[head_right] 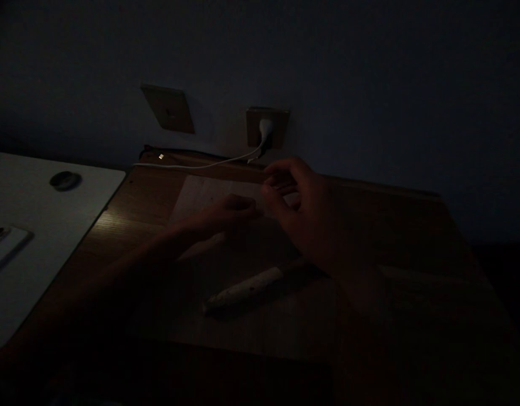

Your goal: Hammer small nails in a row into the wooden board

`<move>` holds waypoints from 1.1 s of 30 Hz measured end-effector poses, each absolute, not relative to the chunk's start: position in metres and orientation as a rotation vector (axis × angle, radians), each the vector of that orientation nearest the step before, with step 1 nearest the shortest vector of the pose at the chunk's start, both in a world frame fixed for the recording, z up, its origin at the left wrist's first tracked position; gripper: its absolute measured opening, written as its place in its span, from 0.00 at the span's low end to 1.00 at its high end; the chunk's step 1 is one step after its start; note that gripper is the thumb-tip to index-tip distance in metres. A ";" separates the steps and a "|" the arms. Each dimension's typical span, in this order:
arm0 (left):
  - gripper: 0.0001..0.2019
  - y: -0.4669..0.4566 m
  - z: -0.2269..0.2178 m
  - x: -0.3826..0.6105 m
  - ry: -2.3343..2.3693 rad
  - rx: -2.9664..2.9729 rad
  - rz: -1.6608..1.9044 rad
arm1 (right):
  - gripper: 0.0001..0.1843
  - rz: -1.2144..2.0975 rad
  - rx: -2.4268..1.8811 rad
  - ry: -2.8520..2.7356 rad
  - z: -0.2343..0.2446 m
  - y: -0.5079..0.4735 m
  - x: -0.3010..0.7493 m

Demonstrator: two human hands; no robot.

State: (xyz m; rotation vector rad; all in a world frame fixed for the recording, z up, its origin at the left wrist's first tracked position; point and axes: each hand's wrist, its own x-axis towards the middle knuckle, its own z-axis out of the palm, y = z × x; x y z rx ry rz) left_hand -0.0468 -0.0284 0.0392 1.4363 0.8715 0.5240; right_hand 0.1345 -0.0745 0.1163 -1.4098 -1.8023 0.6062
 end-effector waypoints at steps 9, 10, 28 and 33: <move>0.08 -0.040 0.032 -0.052 0.892 2.190 0.272 | 0.13 0.596 -1.420 -1.891 0.110 -0.074 0.136; 0.08 -0.040 0.032 -0.052 0.880 2.213 0.269 | 0.13 0.592 -1.430 -1.894 0.109 -0.074 0.136; 0.09 -0.040 0.032 -0.055 0.701 2.156 0.307 | 0.15 0.611 -1.428 -1.965 0.105 -0.073 0.137; 0.08 -0.040 0.030 -0.054 0.673 2.160 0.288 | 0.16 0.596 -1.442 -1.994 0.103 -0.071 0.138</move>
